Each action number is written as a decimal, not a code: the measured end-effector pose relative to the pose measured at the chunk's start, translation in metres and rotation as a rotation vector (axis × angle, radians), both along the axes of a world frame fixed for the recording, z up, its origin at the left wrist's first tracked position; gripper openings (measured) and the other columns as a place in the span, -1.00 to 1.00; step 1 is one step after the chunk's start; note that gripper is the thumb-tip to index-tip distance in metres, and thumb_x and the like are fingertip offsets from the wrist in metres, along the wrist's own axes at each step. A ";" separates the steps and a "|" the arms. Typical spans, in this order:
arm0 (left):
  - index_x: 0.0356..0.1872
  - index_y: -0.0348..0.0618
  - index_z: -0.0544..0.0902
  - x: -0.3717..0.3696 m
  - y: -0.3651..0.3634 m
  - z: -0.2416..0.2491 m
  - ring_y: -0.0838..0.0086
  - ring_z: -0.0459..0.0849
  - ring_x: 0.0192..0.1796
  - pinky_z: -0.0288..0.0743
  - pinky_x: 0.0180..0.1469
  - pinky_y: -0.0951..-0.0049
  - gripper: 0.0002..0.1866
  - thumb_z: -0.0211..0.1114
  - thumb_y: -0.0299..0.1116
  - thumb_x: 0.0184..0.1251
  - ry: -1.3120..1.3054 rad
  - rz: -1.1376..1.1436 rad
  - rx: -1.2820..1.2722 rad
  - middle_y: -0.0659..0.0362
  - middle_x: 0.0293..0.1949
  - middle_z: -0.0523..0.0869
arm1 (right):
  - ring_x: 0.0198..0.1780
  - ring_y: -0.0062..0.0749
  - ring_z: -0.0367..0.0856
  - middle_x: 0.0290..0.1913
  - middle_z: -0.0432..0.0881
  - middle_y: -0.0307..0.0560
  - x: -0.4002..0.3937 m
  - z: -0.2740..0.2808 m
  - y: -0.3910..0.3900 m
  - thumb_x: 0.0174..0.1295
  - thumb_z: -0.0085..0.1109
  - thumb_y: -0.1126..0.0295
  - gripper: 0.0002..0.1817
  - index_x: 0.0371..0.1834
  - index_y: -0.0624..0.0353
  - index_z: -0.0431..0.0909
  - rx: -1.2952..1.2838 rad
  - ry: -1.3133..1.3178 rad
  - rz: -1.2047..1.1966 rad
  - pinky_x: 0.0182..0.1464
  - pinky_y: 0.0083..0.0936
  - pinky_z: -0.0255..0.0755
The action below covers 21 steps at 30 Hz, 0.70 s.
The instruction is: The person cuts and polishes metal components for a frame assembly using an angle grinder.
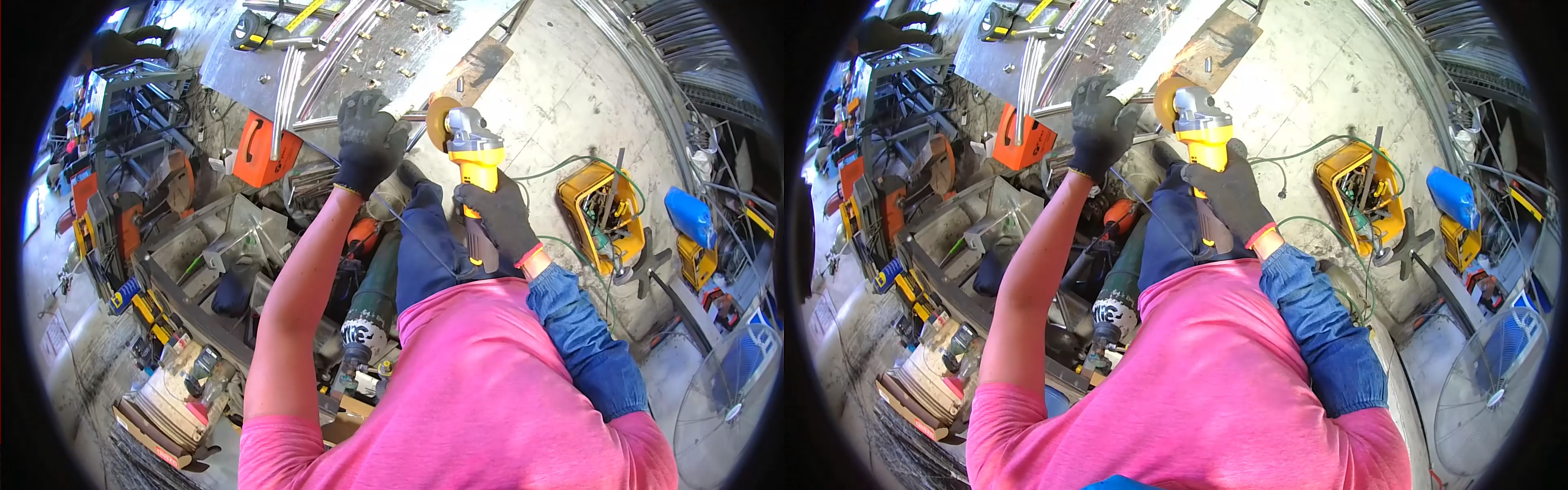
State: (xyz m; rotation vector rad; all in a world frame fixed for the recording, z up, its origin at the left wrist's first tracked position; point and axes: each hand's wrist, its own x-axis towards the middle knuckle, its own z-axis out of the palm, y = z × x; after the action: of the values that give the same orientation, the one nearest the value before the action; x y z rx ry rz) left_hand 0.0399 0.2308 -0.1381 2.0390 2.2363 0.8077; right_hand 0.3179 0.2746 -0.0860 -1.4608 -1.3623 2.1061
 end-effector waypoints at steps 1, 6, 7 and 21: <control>0.16 0.01 0.92 0.000 0.001 0.000 -0.17 0.64 0.43 0.35 0.60 -0.22 -0.61 0.56 -0.21 0.33 -0.016 0.014 -0.030 -0.13 0.25 0.80 | -0.16 -0.48 0.78 -0.12 0.84 -0.12 -0.001 0.005 0.002 0.42 0.51 0.24 -0.59 0.17 0.30 0.73 0.001 0.000 0.001 -0.04 -0.42 0.69; 0.10 0.00 0.93 -0.002 0.000 -0.001 -0.19 0.60 0.47 0.31 0.64 -0.22 -0.63 0.54 -0.15 0.32 -0.042 0.021 -0.065 -0.15 0.32 0.76 | -0.16 -0.50 0.77 -0.12 0.84 -0.13 0.006 0.010 0.000 0.36 0.56 0.21 -0.52 0.21 0.29 0.74 0.022 -0.132 0.122 -0.03 -0.40 0.69; 0.16 -0.01 0.92 0.000 -0.001 -0.001 -0.17 0.64 0.43 0.35 0.60 -0.21 -0.61 0.55 -0.21 0.33 0.003 0.021 -0.037 -0.13 0.25 0.78 | -0.16 -0.50 0.77 -0.12 0.84 -0.13 0.008 0.004 -0.001 0.36 0.56 0.21 -0.52 0.21 0.29 0.74 0.023 -0.130 0.123 -0.03 -0.40 0.69; 0.15 -0.03 0.92 0.002 0.000 0.009 -0.11 0.67 0.36 0.39 0.53 -0.15 -0.62 0.57 -0.28 0.32 -0.012 0.024 -0.016 -0.07 0.15 0.79 | -0.17 -0.50 0.75 -0.11 0.82 -0.14 0.004 0.001 0.002 0.37 0.56 0.24 -0.51 0.26 0.29 0.71 -0.003 -0.075 0.125 -0.05 -0.40 0.68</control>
State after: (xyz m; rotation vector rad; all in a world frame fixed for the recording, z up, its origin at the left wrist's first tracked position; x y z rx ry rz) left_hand 0.0422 0.2312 -0.1293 1.9997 2.2574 0.7990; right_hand 0.3216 0.2766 -0.0849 -1.5073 -1.5153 2.1478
